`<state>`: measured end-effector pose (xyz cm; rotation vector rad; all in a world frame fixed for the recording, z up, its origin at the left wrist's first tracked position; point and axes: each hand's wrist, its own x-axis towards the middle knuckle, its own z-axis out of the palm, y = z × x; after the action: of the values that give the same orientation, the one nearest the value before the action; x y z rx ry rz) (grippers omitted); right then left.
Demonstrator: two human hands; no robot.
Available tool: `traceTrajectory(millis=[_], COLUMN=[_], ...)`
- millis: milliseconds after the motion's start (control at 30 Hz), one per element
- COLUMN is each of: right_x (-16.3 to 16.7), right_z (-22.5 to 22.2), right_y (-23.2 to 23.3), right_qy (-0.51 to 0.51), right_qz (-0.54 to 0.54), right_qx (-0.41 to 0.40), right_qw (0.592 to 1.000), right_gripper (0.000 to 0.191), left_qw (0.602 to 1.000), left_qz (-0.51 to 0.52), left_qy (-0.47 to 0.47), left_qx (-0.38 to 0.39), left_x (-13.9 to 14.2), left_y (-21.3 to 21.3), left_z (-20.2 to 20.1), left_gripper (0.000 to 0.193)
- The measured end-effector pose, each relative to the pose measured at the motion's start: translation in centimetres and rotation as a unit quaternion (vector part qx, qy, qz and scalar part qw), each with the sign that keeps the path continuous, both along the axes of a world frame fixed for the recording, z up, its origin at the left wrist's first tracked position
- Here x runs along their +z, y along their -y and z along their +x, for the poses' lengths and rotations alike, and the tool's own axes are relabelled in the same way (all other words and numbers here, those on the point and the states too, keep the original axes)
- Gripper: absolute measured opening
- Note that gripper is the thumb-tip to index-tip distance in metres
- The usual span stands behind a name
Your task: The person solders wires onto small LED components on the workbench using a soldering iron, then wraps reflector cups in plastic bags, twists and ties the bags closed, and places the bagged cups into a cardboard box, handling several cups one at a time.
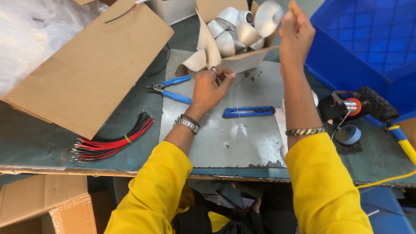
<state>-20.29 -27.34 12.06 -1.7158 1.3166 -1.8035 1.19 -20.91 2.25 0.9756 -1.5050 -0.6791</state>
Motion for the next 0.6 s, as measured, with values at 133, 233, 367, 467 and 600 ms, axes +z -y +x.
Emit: traceTrajectory(millis=[133,233,367,467,600], right_x=[0.0,-0.8,-0.6,-1.0,-2.6], right_z=[1.7,-0.3,-6.4,-10.4,-11.7], right_y=[-4.9,-12.1,-17.8,-18.3,-16.6], right_qy=[0.050,0.093,0.012,-0.209,-0.439], right_qz=[0.032,0.018,-0.013,0.085,0.094], right_qx=[0.075,0.113,-0.042,-0.151,-0.108], right_qw=[0.995,0.989,0.999,0.962,0.887], right_gripper=[0.038,0.033,0.024,0.026,0.049], left_qw=[0.976,0.981,0.996,0.993,0.975], left_qz=[-0.119,-0.062,-0.071,-0.097,-0.113], left_qy=[-0.033,-0.085,-0.047,0.042,0.126], left_qx=[0.181,0.162,0.039,-0.048,-0.144], left_x=[0.6,1.1,1.1,0.8,0.5], left_y=[1.2,1.1,-1.1,-3.2,-4.3], left_z=[2.3,2.7,0.6,-1.3,-2.6], left_gripper=[0.013,0.015,0.022,0.032,0.030])
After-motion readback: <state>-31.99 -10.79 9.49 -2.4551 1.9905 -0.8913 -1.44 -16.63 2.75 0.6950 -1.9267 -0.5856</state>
